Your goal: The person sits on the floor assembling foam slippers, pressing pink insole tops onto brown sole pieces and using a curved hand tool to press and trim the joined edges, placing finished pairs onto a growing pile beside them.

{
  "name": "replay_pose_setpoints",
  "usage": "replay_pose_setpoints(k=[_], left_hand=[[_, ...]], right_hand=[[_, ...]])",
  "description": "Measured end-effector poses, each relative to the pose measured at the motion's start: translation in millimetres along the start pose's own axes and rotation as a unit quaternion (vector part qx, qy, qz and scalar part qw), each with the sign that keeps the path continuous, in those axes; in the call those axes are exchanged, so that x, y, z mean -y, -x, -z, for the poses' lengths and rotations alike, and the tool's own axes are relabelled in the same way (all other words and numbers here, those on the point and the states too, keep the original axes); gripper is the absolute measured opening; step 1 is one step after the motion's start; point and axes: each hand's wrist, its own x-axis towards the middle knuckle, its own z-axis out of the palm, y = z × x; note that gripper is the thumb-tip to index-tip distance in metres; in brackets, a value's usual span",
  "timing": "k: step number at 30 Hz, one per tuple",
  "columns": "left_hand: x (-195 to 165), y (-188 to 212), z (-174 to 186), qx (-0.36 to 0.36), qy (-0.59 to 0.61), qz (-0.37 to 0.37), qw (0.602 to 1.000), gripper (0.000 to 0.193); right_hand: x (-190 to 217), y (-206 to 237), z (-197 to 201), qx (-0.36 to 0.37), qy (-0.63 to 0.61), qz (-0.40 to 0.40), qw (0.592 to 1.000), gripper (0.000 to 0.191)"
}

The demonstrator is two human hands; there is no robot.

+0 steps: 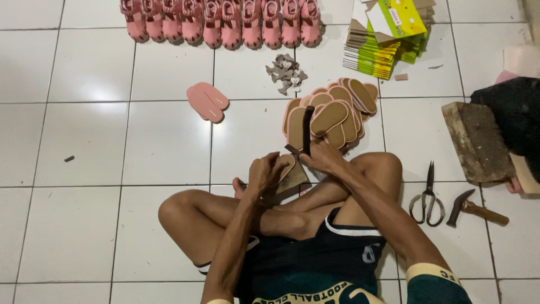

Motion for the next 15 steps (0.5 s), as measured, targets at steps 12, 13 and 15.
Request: replay_pose_setpoints(k=[12, 13, 15], left_hand=[[0, -2, -11, -0.043, 0.004, 0.067, 0.997, 0.033], [1, -3, -12, -0.051, 0.013, 0.06, 0.997, 0.033], [0, -4, -12, -0.053, 0.016, 0.077, 0.996, 0.036]], right_hand=[[19, -3, -7, 0.065, 0.111, -0.037, 0.991, 0.05], [20, 1, -6, 0.061, 0.113, -0.037, 0.991, 0.052], [20, 4, -3, 0.079, 0.099, -0.046, 0.991, 0.051]])
